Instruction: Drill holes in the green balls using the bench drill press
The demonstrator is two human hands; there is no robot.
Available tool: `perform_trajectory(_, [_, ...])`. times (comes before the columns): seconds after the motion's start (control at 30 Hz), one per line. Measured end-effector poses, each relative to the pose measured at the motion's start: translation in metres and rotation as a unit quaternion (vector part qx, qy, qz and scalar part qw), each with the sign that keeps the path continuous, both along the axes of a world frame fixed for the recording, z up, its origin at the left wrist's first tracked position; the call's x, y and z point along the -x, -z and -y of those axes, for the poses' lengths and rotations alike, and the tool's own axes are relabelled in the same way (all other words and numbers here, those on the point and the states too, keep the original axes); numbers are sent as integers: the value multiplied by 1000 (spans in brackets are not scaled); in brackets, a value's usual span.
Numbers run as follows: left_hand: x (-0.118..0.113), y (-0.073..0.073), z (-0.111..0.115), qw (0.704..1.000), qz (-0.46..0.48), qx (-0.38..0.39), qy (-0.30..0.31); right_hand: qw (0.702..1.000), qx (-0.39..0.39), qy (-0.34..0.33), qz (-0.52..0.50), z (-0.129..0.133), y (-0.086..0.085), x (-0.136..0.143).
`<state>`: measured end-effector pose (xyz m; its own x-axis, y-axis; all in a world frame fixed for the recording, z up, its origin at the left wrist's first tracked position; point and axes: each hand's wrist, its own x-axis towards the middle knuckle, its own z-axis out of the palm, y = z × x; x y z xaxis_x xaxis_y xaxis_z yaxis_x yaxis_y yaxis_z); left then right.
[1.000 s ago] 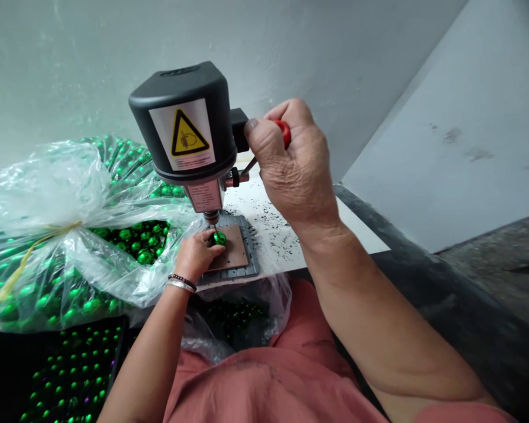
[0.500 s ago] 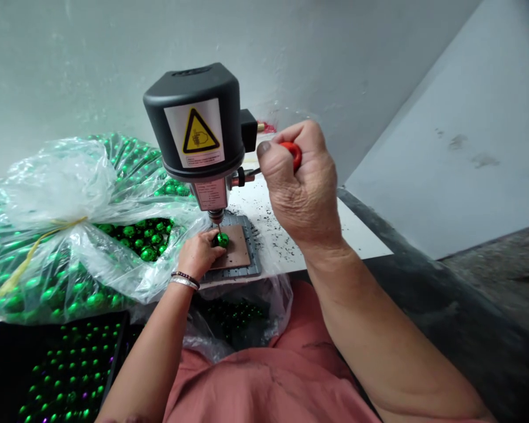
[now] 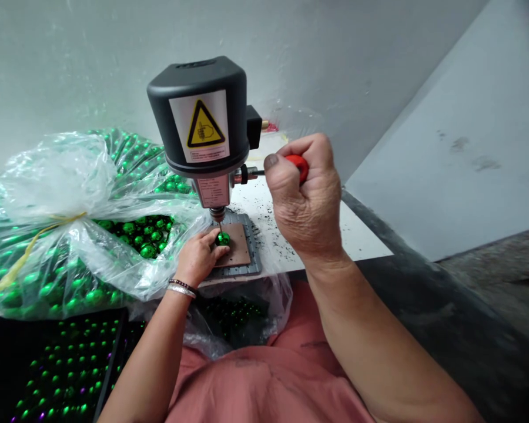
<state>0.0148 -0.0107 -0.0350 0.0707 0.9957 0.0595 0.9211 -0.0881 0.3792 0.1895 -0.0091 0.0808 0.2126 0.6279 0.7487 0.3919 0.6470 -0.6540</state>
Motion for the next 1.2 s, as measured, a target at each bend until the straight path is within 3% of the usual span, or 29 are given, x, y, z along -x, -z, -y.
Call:
perform_trajectory(0.4, [-1,-6,-6,1000,-3,29,-8,1000,16,4,-15,2,0,1])
perform_trajectory(1.2, [-5,-9,-3,999,-16,30,-23,995,-47,88,25,12,44,7])
